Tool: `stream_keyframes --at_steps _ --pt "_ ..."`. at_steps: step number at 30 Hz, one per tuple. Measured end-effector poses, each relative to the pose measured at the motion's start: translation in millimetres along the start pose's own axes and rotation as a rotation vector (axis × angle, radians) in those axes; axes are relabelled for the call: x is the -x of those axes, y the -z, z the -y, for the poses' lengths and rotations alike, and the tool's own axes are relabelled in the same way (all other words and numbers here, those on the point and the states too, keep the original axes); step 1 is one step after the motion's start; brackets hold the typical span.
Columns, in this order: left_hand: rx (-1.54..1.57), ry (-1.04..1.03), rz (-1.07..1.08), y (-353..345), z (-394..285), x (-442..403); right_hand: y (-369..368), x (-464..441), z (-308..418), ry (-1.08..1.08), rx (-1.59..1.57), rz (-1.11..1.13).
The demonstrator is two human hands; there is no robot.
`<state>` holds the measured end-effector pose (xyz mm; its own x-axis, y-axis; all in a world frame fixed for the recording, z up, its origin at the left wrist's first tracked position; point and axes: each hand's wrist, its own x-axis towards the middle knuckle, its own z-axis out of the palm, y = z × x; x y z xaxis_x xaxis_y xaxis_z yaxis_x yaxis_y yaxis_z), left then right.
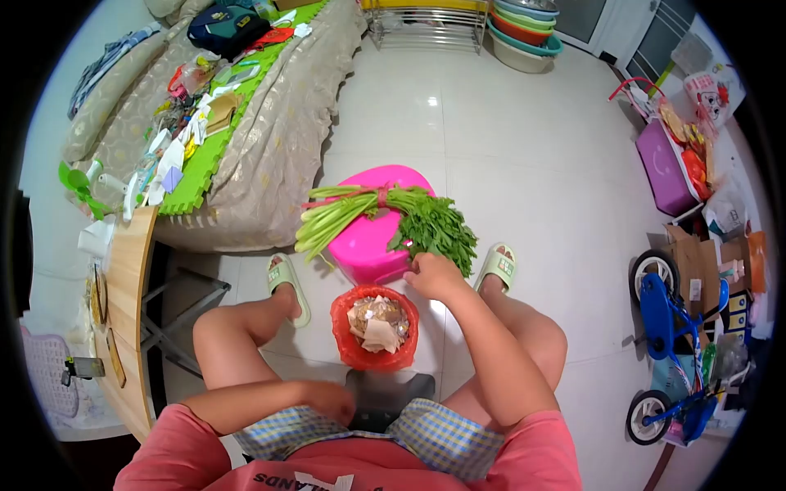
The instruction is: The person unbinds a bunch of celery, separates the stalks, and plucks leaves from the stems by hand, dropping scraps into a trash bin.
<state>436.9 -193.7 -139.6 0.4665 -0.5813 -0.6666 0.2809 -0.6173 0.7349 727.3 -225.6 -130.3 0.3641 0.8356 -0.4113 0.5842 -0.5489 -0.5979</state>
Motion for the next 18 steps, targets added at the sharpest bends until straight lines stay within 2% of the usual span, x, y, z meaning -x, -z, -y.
stream_keyframes --at_steps 2,3,6,7,9,10,12,15,16,18 --pt "-0.032 -0.047 -0.062 -59 -3 -13 -5 8 -10 -0.013 0.002 0.022" --pt "-0.024 -0.051 -0.067 -71 -3 -16 -7 13 -16 -0.017 -0.002 0.038" --pt "-0.13 -0.013 -0.335 -97 -1 -17 -7 22 -26 -0.002 -0.051 0.021" --pt "-0.137 -0.011 -0.341 -103 -6 -16 -5 25 -25 -0.006 -0.1 0.01" --pt "0.02 -0.037 -0.531 -106 -15 -12 -3 22 -20 0.021 -0.127 -0.041" --pt "0.016 -0.034 -0.531 -108 -11 -14 -3 23 -16 0.031 -0.142 -0.048" --pt "0.246 0.118 -0.726 -109 4 -22 -4 24 -15 0.04 -0.154 -0.055" --pt "0.37 0.108 -0.792 -104 9 -27 -12 21 -20 0.088 -0.176 -0.074" --pt "0.373 0.052 -0.686 -103 13 -28 -13 22 -21 0.073 -0.176 -0.068" --pt "0.436 -0.009 -0.654 -97 3 -30 -14 19 -21 0.062 -0.174 -0.063"
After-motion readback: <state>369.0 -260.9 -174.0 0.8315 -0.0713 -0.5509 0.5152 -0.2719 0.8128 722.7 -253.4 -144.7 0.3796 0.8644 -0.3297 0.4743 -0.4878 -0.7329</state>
